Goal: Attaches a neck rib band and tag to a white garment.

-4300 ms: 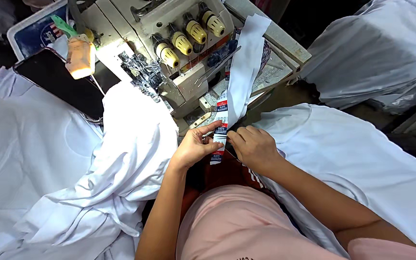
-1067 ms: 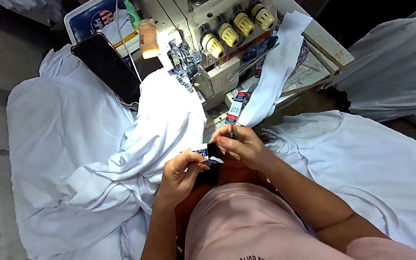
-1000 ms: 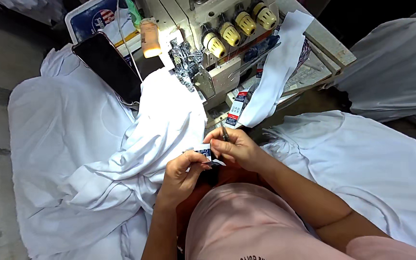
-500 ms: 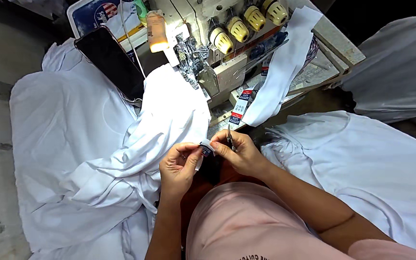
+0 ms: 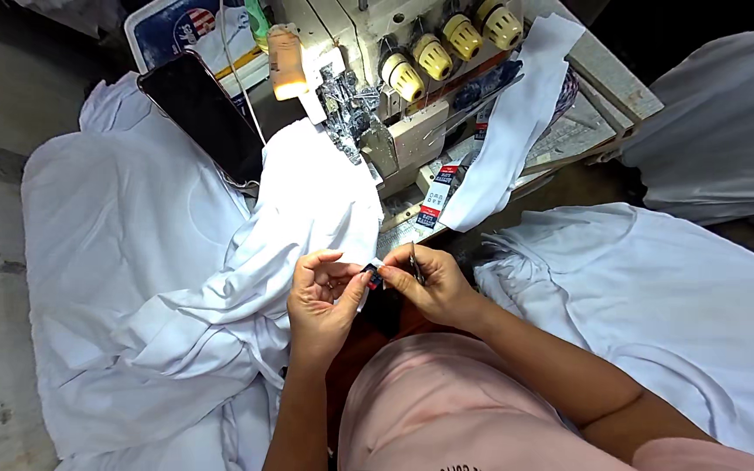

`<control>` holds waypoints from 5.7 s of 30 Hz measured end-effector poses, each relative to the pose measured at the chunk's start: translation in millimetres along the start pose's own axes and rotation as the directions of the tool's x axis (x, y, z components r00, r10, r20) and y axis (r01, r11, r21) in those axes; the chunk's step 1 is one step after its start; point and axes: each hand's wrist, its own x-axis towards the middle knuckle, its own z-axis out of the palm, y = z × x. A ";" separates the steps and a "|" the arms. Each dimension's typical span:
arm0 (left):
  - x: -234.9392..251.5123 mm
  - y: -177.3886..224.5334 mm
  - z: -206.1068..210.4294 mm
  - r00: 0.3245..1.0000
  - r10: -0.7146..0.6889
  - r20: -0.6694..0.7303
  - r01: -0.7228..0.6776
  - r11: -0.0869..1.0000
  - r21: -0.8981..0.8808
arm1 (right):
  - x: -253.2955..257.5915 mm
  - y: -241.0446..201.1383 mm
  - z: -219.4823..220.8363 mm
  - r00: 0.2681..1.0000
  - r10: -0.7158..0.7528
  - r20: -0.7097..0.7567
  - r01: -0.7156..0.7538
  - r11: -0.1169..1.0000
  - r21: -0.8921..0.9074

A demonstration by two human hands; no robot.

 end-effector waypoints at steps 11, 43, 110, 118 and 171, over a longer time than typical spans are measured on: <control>94.3 7.6 -15.2 0.987 0.082 0.137 -0.128 0.920 0.370 | 47.4 48.5 5.6 0.976 -0.038 -0.215 0.038 0.999 -0.007; 122.1 12.8 -5.0 0.963 0.002 0.271 -0.194 0.704 0.683 | 59.1 1.3 -17.4 0.983 0.144 0.111 -0.082 0.897 -0.434; 102.6 2.7 -24.5 0.924 -0.059 0.378 -0.335 0.354 0.873 | 40.2 24.2 -1.2 0.999 -0.026 -0.036 0.017 0.970 -0.241; 28.3 10.3 -4.6 0.980 0.050 0.192 -0.195 0.416 0.888 | -5.1 31.0 -33.7 0.995 0.099 -0.014 -0.097 0.922 -0.375; 62.8 22.2 -22.5 0.992 -0.021 0.124 -0.037 0.893 0.448 | 64.8 -39.0 -12.3 0.906 -0.207 0.368 0.422 0.499 -0.757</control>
